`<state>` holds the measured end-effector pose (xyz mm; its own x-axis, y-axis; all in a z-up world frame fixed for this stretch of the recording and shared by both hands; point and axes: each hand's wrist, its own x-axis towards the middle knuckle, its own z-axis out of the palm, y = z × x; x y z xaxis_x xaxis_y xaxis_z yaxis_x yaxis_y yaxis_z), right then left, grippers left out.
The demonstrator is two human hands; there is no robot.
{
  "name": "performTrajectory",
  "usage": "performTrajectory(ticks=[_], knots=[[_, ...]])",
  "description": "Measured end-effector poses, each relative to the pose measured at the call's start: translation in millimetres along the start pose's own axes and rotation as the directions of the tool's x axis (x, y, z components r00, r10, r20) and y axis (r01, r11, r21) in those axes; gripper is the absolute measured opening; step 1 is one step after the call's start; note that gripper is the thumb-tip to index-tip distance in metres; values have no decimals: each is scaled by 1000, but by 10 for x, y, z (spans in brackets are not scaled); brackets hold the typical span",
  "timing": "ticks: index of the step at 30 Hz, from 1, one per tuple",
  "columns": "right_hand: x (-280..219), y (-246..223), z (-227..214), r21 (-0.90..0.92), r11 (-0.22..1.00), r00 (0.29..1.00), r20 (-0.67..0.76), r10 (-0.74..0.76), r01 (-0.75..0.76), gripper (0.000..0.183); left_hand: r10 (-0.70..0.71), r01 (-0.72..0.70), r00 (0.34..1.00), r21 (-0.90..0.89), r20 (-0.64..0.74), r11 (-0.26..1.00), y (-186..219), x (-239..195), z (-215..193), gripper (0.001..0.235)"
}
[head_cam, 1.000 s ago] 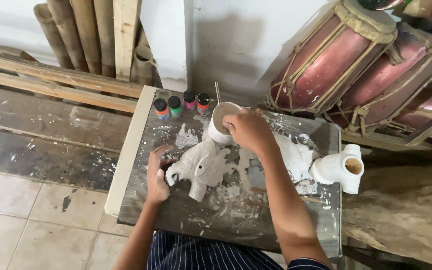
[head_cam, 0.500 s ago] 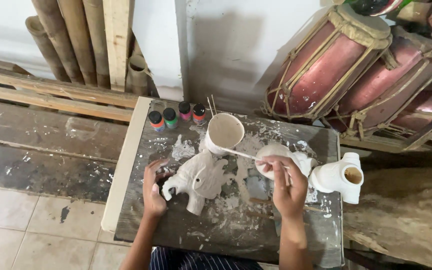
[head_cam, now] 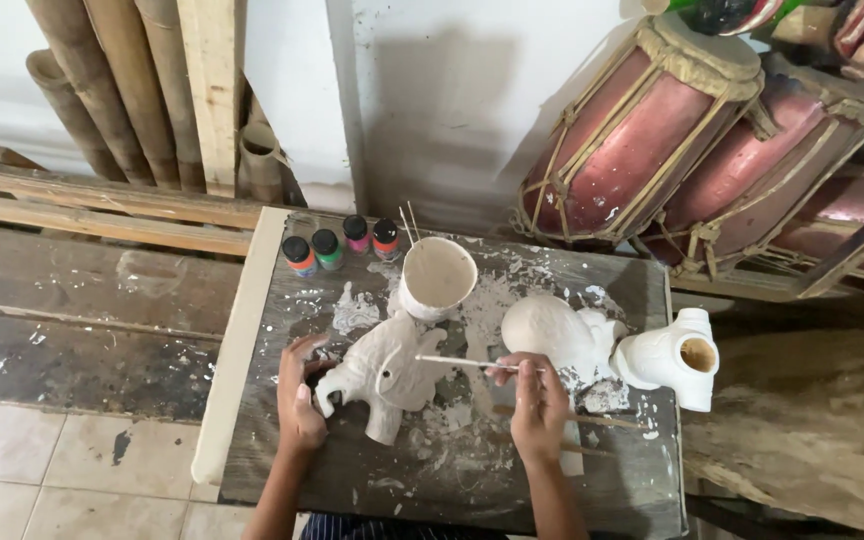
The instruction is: Applying white paint or plaster to small sculptures using a brush
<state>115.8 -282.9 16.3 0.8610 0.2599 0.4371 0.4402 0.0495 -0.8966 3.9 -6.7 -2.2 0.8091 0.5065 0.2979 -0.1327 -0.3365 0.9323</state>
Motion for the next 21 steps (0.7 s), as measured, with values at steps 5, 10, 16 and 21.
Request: performTrajectory(ticks=[5, 10, 16, 21], knots=[[-9, -84, 160, -57, 996, 996, -53, 70, -73, 29, 24, -23, 1000, -20, 18, 1000, -129, -5, -7, 78], [-191, 14, 191, -48, 997, 991, -116, 61, -67, 31, 22, -20, 999, -44, 41, 999, -200, 27, -10, 80], [-296, 59, 168, 8, 999, 986, -159, 51, -51, 29, 38, -36, 999, -50, 32, 998, -221, -11, 0, 80], [-283, 38, 284, -18, 998, 988, -144, 56, -59, 32, 42, -39, 998, -45, 55, 998, -213, 24, -11, 78]])
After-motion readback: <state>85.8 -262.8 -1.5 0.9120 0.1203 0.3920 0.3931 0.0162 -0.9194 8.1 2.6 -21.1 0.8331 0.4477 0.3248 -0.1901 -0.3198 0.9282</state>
